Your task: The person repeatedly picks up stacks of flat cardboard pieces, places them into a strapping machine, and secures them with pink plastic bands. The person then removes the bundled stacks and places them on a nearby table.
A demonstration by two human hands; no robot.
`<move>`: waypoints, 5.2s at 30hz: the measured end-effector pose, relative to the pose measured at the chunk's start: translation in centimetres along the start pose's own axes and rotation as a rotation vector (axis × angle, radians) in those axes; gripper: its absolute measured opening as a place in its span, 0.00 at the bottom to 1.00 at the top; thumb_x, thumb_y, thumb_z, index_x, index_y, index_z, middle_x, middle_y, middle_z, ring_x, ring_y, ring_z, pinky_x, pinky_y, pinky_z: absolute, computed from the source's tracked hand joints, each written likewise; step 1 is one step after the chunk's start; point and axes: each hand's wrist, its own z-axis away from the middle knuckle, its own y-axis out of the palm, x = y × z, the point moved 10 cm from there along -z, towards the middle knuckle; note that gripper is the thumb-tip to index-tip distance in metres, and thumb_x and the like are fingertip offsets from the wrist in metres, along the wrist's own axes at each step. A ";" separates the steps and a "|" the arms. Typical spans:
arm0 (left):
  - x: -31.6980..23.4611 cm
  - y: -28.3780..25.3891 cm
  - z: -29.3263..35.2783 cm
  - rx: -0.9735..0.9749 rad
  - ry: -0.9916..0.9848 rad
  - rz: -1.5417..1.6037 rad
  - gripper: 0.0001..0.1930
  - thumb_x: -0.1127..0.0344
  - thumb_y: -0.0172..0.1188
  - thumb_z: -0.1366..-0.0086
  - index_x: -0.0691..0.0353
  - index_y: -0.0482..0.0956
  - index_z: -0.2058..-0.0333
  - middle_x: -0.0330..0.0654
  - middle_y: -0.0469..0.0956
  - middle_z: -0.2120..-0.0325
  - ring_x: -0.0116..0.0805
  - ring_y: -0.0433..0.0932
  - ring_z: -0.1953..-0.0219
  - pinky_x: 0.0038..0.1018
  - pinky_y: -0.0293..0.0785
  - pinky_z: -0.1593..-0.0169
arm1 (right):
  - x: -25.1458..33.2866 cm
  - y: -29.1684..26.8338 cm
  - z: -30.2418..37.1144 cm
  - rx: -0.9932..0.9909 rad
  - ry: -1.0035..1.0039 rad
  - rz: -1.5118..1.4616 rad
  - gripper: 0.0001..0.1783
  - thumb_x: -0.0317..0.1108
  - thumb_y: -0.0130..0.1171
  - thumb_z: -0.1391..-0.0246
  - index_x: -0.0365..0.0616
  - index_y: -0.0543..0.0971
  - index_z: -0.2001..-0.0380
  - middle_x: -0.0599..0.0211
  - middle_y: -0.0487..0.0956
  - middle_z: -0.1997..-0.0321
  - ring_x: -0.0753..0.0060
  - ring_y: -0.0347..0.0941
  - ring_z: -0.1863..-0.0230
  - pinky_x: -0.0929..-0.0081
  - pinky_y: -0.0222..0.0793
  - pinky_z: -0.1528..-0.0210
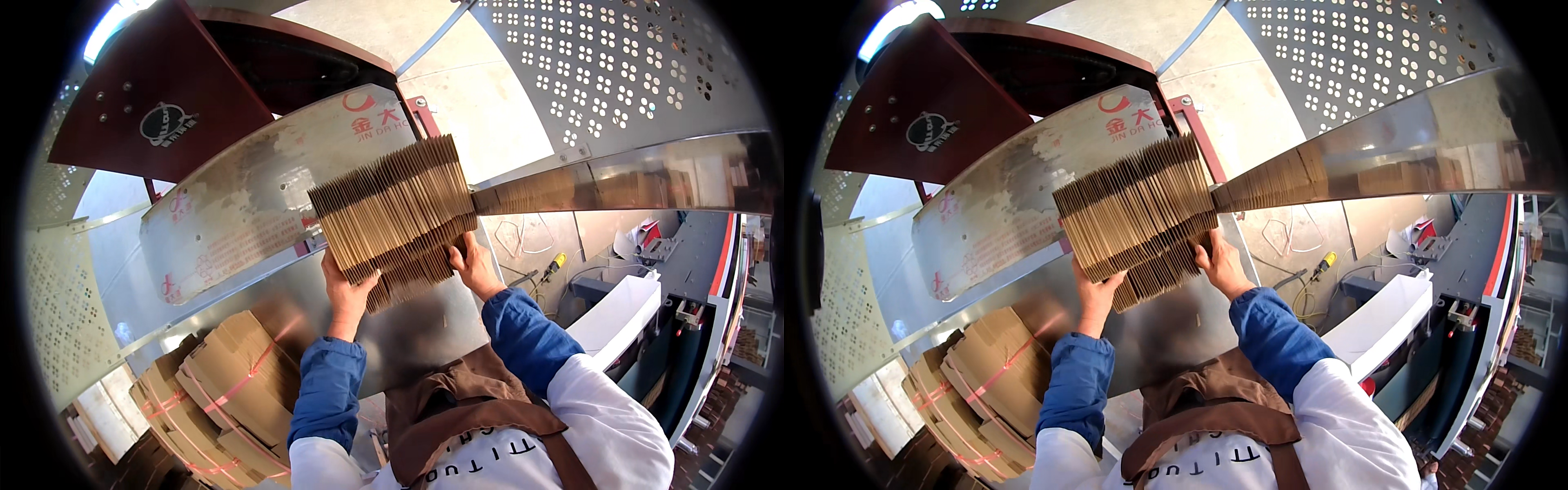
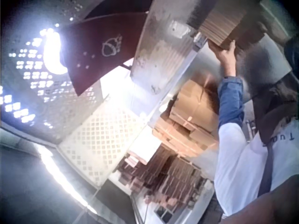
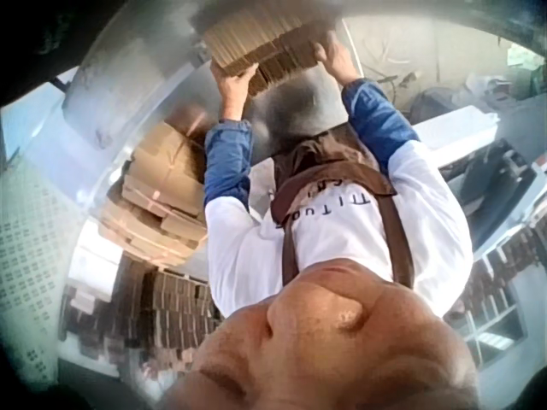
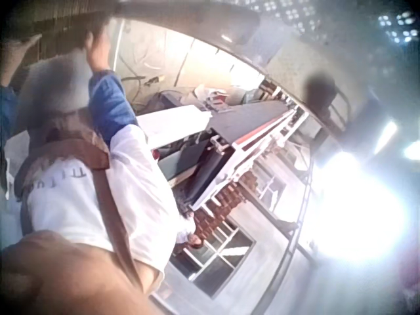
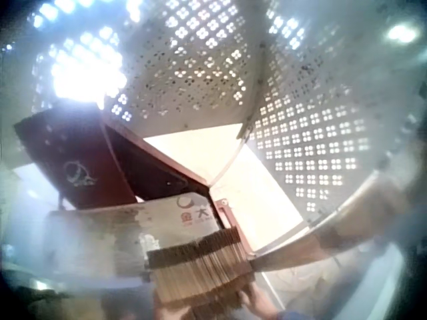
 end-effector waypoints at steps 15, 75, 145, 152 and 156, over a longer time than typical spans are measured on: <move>-2.7 -0.5 -1.3 -0.021 -0.087 0.054 0.47 0.71 0.79 0.57 0.63 0.60 0.39 0.49 0.71 0.46 0.44 0.76 0.47 0.36 0.76 0.44 | -0.9 0.3 -0.1 -0.028 -0.035 -0.090 0.18 0.35 0.59 0.40 0.37 0.63 0.57 0.46 0.75 0.70 0.42 0.77 0.70 0.58 0.70 0.68; -2.7 0.8 -2.9 0.040 0.020 -0.096 0.49 0.63 0.76 0.54 0.60 0.56 0.36 0.51 0.63 0.40 0.53 0.70 0.41 0.40 0.73 0.41 | 2.0 0.5 -0.3 -0.008 -0.078 -0.096 0.23 0.33 0.55 0.39 0.34 0.63 0.46 0.47 0.76 0.58 0.52 0.78 0.61 0.65 0.73 0.58; -5.1 -7.0 56.1 -0.677 -0.835 -0.057 0.34 0.53 0.63 0.38 0.63 0.64 0.38 0.57 0.70 0.43 0.57 0.71 0.43 0.41 0.69 0.41 | -11.1 24.7 17.7 1.530 -0.847 0.656 0.23 0.51 0.51 0.40 0.39 0.80 0.69 0.52 0.82 0.68 0.52 0.79 0.67 0.55 0.72 0.60; 0.5 -4.4 75.3 -1.305 -0.983 -0.216 0.36 0.51 0.64 0.40 0.61 0.64 0.37 0.57 0.70 0.43 0.57 0.71 0.43 0.42 0.69 0.42 | -6.4 30.8 23.7 1.631 -1.011 0.937 0.25 0.50 0.50 0.38 0.34 0.78 0.66 0.51 0.82 0.68 0.54 0.79 0.68 0.57 0.71 0.64; -1.0 -5.5 90.3 -1.779 -1.179 -0.056 0.34 0.53 0.66 0.42 0.62 0.66 0.41 0.57 0.72 0.47 0.56 0.72 0.45 0.43 0.70 0.43 | 0.4 33.7 30.4 1.675 -0.982 0.972 0.25 0.49 0.50 0.36 0.32 0.77 0.64 0.50 0.82 0.68 0.55 0.78 0.69 0.58 0.71 0.67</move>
